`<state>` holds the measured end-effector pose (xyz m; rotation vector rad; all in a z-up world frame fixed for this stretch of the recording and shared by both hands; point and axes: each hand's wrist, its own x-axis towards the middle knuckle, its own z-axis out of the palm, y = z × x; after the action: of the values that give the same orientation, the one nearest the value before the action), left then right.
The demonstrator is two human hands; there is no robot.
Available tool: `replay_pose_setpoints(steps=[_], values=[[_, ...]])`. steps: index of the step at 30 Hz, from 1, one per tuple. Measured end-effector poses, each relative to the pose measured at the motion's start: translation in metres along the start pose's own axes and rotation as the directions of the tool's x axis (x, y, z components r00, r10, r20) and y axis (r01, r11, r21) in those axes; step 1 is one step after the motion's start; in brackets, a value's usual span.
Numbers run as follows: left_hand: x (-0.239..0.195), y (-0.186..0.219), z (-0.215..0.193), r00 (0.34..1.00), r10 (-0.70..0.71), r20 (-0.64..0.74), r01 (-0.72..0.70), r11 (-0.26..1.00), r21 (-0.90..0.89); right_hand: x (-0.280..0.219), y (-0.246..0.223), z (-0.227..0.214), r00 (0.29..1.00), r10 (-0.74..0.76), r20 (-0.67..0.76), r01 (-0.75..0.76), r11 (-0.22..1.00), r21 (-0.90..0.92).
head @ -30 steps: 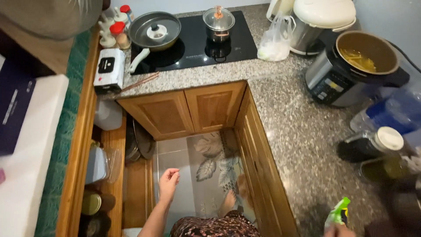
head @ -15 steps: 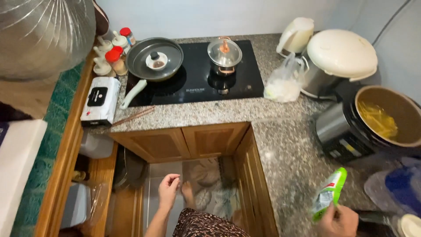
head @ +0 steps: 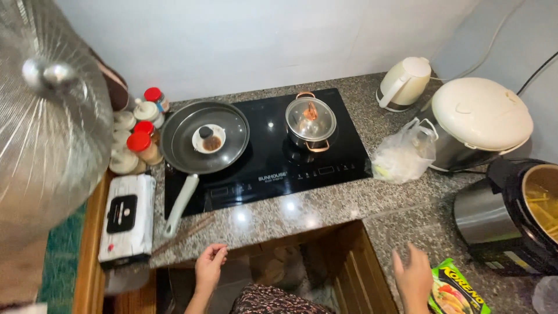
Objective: The person fills a small pot with water from a kettle, places it on an induction stovetop, wipes the stove with a cloth, opens a packet of instant noodles, and puts the noodles and seasoning into the boiling water.
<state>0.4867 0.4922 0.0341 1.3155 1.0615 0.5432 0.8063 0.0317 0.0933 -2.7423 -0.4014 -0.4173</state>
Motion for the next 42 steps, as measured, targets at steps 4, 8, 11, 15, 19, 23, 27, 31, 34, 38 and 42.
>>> replay_pose_setpoints(steps=[4,8,11,15,19,23,27,31,34,38,42], values=[[0.033,0.028,-0.011,0.989,0.079,0.129,-0.076,0.997,-0.029,0.111,-0.178,-0.046,0.960,0.054,0.274,-0.108,0.976,0.187],[0.040,0.036,-0.010,0.991,0.121,0.060,-0.121,0.993,-0.011,0.213,-0.287,-0.026,0.938,-0.163,0.307,0.040,0.927,0.372],[0.025,0.030,-0.021,0.994,0.108,-0.015,-0.108,0.994,0.016,0.278,-0.332,0.013,0.930,-0.239,0.281,0.103,0.900,0.425],[0.018,-0.009,-0.036,0.964,0.090,-0.249,-0.096,0.995,-0.011,0.346,-0.387,0.048,0.886,-0.175,0.429,0.042,0.953,0.302],[0.012,-0.004,-0.059,0.925,-0.126,-0.359,0.161,0.985,0.069,0.365,-0.400,0.067,0.811,-0.028,0.584,-0.084,0.983,0.165],[0.036,-0.055,-0.062,0.946,-0.048,-0.320,0.014,0.994,-0.110,0.371,-0.390,0.060,0.875,-0.036,0.482,-0.148,0.929,0.339],[0.057,-0.053,-0.045,0.970,0.043,-0.238,-0.079,0.986,-0.145,0.365,-0.331,0.040,0.981,-0.097,0.167,-0.032,0.771,0.636],[0.067,-0.003,-0.005,0.970,0.107,-0.220,-0.120,0.992,-0.043,0.306,-0.238,-0.039,0.988,-0.136,0.069,0.060,0.765,0.641],[0.061,0.068,0.026,0.986,0.052,-0.156,-0.062,0.996,-0.062,0.261,-0.182,-0.074,0.899,0.044,0.435,-0.245,0.875,0.417],[0.071,0.111,0.058,0.999,-0.017,-0.043,0.015,0.998,-0.059,0.225,-0.133,-0.081,0.711,0.372,0.597,-0.501,0.864,0.057],[0.089,0.102,0.072,0.996,-0.018,0.086,0.022,0.999,-0.047,0.209,-0.076,-0.047,0.699,0.499,0.512,-0.518,0.847,-0.119]])
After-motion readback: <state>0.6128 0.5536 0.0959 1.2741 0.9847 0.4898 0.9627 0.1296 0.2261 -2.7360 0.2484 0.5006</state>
